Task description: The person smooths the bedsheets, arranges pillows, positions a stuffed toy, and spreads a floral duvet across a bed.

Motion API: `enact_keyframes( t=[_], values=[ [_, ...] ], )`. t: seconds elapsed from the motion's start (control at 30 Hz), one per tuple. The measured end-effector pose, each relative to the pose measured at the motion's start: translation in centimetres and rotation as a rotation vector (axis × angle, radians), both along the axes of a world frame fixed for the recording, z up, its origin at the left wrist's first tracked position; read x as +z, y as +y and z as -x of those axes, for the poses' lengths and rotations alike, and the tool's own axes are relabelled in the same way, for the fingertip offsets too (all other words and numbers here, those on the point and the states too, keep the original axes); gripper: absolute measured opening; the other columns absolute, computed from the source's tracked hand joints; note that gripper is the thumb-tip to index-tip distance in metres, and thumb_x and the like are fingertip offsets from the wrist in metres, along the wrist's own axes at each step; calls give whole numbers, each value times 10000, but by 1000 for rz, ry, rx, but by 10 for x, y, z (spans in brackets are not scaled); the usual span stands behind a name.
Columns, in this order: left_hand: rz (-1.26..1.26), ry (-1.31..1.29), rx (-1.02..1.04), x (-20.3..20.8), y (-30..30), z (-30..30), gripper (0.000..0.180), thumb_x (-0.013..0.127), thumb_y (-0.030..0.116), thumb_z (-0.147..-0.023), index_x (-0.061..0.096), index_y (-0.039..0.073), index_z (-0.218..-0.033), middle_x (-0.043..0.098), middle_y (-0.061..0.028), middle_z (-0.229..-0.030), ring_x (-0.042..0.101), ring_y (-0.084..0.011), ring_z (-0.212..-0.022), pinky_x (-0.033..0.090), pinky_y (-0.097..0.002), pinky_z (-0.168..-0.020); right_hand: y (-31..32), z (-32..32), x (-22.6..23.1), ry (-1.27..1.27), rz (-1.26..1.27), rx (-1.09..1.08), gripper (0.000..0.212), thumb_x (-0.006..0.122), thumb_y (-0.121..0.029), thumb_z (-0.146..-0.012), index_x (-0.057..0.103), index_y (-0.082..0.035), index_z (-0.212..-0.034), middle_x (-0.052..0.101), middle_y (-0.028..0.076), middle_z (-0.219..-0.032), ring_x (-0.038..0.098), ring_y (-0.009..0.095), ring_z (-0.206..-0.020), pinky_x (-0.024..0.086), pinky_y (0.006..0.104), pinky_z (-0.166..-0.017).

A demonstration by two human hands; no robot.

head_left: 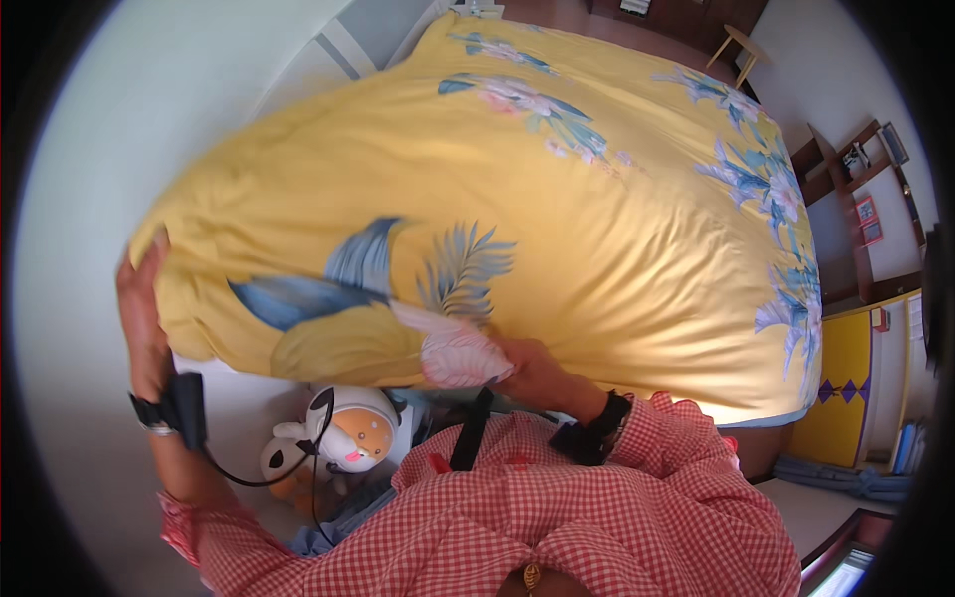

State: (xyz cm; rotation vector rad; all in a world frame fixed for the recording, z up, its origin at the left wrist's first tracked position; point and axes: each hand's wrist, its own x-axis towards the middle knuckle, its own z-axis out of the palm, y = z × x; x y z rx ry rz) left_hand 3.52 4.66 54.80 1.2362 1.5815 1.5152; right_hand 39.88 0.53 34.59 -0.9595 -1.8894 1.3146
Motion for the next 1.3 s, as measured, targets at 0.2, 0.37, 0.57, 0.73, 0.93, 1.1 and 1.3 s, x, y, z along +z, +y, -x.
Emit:
enact_keyframes(
  t=[0.2, 0.37, 0.57, 0.73, 0.93, 1.1, 1.3],
  values=[
    [215, 393, 96, -189, -32, 73, 242, 506, 85, -831, 561, -16, -1044, 626, -108, -839, 536, -124, -758, 441, -280, -694, -14, 60, -165, -306, 158, 108, 444, 565, -406, -761, 502, -101, -1077, 605, 187, -886, 574, 379, -814, 451, 423, -694],
    [366, 533, 42, -242, -22, 75, 292, 512, 76, -805, 556, 27, -1089, 629, -168, -915, 611, -235, -850, 450, -307, -746, -12, 53, -149, -506, 355, 123, 406, 587, -380, -752, 549, -107, -1050, 615, 172, -906, 582, 346, -866, 446, 394, -756],
    [330, 492, 28, -202, -21, 63, 289, 507, 69, -813, 553, 24, -1094, 627, -166, -925, 606, -214, -856, 448, -304, -757, 6, 36, -116, -532, 391, 65, 422, 614, -385, -739, 577, -70, -1018, 618, 177, -921, 593, 315, -882, 447, 373, -772],
    [224, 399, -127, -93, -18, 50, 276, 457, 29, -857, 539, -15, -1117, 607, -74, -981, 527, -113, -890, 413, -243, -806, 5, 20, -31, -229, 370, 22, 342, 661, -230, -740, 572, -46, -1014, 633, 140, -899, 611, 228, -859, 453, 317, -764],
    [114, 185, -106, -94, -38, 69, 288, 439, -11, -854, 530, -26, -1127, 603, -80, -1014, 529, -119, -933, 399, -240, -837, -9, 48, -48, -126, 370, 121, 359, 646, -217, -761, 547, -50, -1064, 626, 123, -949, 599, 184, -872, 450, 306, -784],
    [205, 631, 39, -164, -59, 91, 342, 461, -10, -821, 512, 12, -1159, 626, -164, -966, 592, -174, -881, 435, -271, -780, -11, 78, -129, -164, 407, 166, 422, 647, -276, -730, 539, -60, -1076, 617, 145, -961, 598, 261, -885, 447, 333, -786],
    [420, 902, 53, -182, -47, 85, 377, 496, 45, -794, 528, 127, -1160, 595, -215, -824, 579, -375, -734, 465, -384, -635, -16, 81, -162, -280, 333, 189, 435, 618, -345, -727, 541, -83, -1065, 610, 175, -935, 580, 331, -899, 438, 385, -800]
  ],
)
